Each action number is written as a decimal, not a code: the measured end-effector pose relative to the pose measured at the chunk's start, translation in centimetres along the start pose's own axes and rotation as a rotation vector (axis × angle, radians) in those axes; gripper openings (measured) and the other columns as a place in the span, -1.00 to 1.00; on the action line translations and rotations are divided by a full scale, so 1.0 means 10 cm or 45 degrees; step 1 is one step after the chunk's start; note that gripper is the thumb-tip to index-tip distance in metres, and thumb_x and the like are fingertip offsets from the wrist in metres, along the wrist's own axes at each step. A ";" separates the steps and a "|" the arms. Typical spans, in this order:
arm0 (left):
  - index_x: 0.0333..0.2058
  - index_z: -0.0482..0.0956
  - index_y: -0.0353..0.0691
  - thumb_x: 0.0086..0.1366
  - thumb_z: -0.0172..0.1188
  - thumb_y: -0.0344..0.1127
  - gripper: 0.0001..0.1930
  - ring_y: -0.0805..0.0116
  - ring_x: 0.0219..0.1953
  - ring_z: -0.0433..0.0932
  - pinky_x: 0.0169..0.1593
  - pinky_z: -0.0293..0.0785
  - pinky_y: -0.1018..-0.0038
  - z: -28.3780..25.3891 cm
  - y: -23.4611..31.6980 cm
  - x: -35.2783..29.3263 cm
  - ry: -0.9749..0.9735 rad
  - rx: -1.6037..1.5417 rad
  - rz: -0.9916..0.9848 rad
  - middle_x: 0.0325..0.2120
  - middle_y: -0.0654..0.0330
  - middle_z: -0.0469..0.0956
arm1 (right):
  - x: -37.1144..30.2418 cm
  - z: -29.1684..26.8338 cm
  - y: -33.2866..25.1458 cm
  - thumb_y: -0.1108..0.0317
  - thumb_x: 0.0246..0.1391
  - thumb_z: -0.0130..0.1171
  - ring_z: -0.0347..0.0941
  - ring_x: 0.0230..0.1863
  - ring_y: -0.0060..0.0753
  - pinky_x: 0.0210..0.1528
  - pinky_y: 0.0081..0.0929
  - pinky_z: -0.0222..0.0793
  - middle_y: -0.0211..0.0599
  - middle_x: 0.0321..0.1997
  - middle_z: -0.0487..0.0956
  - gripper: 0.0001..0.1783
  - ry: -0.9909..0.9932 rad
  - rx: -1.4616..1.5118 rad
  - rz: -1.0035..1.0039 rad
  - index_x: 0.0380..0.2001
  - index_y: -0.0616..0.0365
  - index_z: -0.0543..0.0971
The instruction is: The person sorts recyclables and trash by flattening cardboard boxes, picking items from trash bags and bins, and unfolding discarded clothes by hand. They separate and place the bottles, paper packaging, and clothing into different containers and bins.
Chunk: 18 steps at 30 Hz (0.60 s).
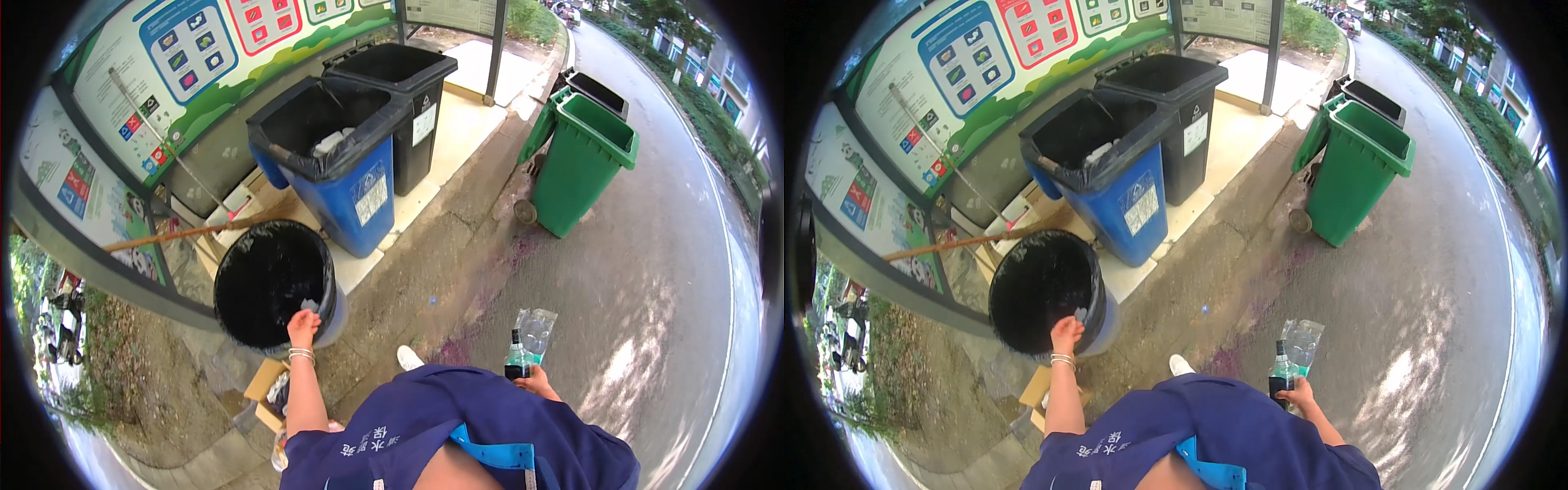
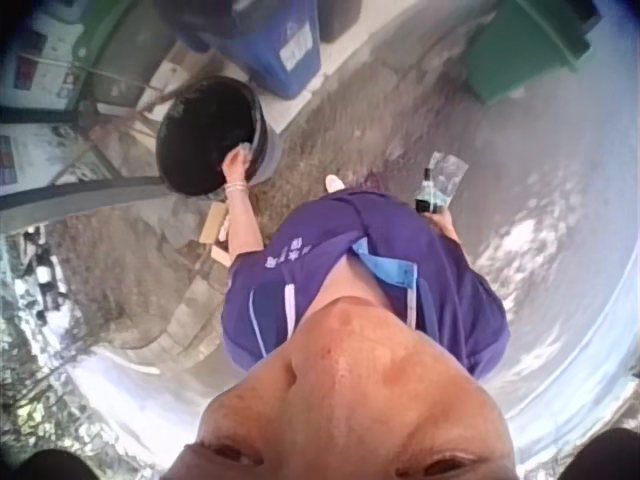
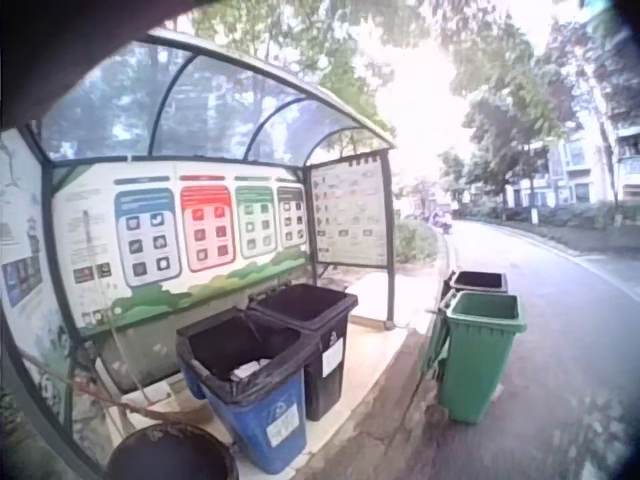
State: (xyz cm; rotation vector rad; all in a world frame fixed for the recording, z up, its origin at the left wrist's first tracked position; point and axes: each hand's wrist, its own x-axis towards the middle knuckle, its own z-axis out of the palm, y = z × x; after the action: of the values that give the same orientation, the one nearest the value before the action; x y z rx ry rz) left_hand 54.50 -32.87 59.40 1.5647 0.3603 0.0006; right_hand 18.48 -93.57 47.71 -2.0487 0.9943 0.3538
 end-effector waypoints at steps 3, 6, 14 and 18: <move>-0.23 0.56 -0.12 0.26 0.23 -0.27 -0.85 0.53 -0.50 0.55 -0.48 0.40 0.64 0.30 0.68 0.93 -0.042 -0.150 0.122 -0.43 0.27 0.62 | 0.20 -0.14 -0.62 -0.03 -0.63 0.53 0.49 -0.03 -0.06 0.04 -0.29 0.38 0.03 -0.13 0.55 -0.06 0.028 -0.022 0.028 -0.13 0.34 0.45; -0.15 0.51 -0.11 0.27 0.21 -0.30 -0.81 0.52 -0.52 0.54 -0.52 0.39 0.66 0.61 1.48 1.78 -0.095 -0.184 0.247 -0.41 0.28 0.60 | 0.32 -0.29 -1.42 0.16 -0.59 0.55 0.53 -0.17 -0.18 -0.10 -0.33 0.45 -0.09 -0.22 0.57 -0.25 0.200 0.041 -0.138 -0.24 0.28 0.46; 0.04 0.38 -0.39 0.11 0.35 -0.04 -0.34 0.44 -0.49 0.54 -0.52 0.49 0.54 1.07 2.74 3.44 0.221 0.007 0.273 -0.35 0.19 0.53 | 0.91 -0.81 -3.92 0.57 -0.44 0.40 0.45 -0.18 -0.47 -0.09 -0.46 0.41 -0.39 -0.20 0.48 -0.30 -0.020 0.817 -0.619 -0.08 0.21 0.39; -0.02 0.44 -0.37 0.08 0.37 -0.02 -0.38 0.43 -0.50 0.53 -0.51 0.49 0.51 1.25 3.00 4.09 0.292 0.189 0.172 -0.34 0.17 0.56 | 1.13 -1.31 -5.63 0.65 -0.47 0.36 0.42 0.03 -0.41 0.09 -0.40 0.35 -0.34 0.00 0.48 -0.14 -0.071 0.814 -0.898 0.08 0.19 0.35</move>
State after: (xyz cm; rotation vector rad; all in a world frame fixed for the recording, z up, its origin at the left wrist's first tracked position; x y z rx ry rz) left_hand 102.82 -35.29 79.01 1.7383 0.4416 0.2650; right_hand 67.10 -89.38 80.74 -1.6386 0.2408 -0.2542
